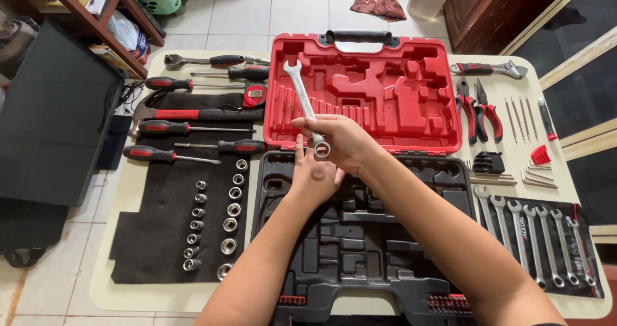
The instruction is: The person picks up several wrenches from a table and places them into designated slots in a red toolbox. The person then picks up a small red brush and places it into a slot in a black tool tray.
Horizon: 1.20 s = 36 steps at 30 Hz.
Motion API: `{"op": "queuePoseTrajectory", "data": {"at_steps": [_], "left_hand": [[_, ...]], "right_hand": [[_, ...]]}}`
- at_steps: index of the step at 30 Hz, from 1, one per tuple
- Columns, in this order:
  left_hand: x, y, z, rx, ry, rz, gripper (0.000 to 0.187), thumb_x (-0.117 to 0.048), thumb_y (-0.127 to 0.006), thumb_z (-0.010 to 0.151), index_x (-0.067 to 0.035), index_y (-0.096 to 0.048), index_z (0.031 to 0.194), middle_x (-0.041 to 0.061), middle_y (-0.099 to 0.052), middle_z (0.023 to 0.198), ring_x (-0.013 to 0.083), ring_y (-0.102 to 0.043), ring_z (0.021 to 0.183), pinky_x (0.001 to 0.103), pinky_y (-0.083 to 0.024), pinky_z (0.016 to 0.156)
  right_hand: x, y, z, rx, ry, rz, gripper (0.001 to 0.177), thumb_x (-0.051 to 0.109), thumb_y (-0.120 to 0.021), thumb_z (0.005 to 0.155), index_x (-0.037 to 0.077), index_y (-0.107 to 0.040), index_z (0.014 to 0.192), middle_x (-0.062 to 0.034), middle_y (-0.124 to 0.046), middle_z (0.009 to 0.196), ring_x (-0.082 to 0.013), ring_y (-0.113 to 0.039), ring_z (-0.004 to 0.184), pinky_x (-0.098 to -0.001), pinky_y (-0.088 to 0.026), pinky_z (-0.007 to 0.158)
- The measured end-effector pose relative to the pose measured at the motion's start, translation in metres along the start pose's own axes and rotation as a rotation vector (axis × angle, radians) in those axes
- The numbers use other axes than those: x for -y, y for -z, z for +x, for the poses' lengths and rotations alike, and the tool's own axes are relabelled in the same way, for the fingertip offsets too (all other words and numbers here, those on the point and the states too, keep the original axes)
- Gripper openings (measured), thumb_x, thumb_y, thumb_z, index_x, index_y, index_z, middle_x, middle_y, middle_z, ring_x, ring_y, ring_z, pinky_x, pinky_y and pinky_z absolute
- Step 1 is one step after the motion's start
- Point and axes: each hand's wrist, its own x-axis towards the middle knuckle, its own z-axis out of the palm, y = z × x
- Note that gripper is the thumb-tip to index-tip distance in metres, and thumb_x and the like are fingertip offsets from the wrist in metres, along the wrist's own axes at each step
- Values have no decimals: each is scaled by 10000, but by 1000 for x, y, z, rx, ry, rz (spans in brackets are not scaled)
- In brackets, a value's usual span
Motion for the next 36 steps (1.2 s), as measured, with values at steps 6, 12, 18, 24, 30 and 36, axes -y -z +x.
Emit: {"op": "queuePoseTrajectory", "data": {"at_steps": [6, 12, 18, 24, 30, 36], "left_hand": [[7, -36, -10, 105, 7, 58, 561, -528, -518, 939, -177, -657, 1353, 92, -662, 1351, 353, -435, 1435, 717, -75, 1230], [-5, 44, 13, 254, 78, -100, 507, -496, -498, 983, -148, -649, 1319, 131, -654, 1306, 342, -540, 1325, 628, -279, 1174], [-9, 44, 12, 341, 114, -103, 570, -458, -591, 958, -93, -601, 1396, 222, -501, 1460, 410, -364, 1461, 651, -212, 1199], [-3, 21, 6, 177, 67, -123, 553, -428, -654, 910, -79, -627, 1338, 238, -492, 1447, 449, -316, 1489, 682, -176, 1216], [-2, 11, 3, 22, 20, -90, 493, -412, -653, 900, -55, -689, 1238, 208, -550, 1256, 441, -397, 1412, 672, -228, 1202], [-11, 29, 9, -50, 71, -205, 521, -346, -651, 877, -39, -656, 1298, 224, -598, 1271, 442, -420, 1404, 675, -165, 1218]], "right_hand": [[3, -7, -1, -11, 52, -76, 317, 67, -739, 911, -57, -718, 1202, -36, -574, 686, -71, -576, 549, -184, -468, 480], [-2, -10, 18, -80, 167, -332, 340, 102, -878, 799, -64, -758, 1070, -66, -628, 685, -87, -622, 535, -199, -551, 442], [-7, -4, 57, -102, 308, -476, 346, 50, -893, 752, -100, -742, 1025, -97, -594, 584, -179, -666, 428, -260, -586, 404], [-5, -7, 90, -236, 275, -697, 288, 55, -861, 690, -78, -751, 921, -114, -642, 552, -216, -699, 435, -295, -634, 449], [-12, -8, 123, -296, 160, -979, 148, 133, -851, 644, 63, -775, 750, -39, -655, 484, -172, -702, 419, -309, -615, 458], [-26, -13, 137, -340, 111, -1141, 196, 266, -867, 633, 138, -815, 772, -126, -705, 610, -311, -763, 656, -444, -605, 701]]}}
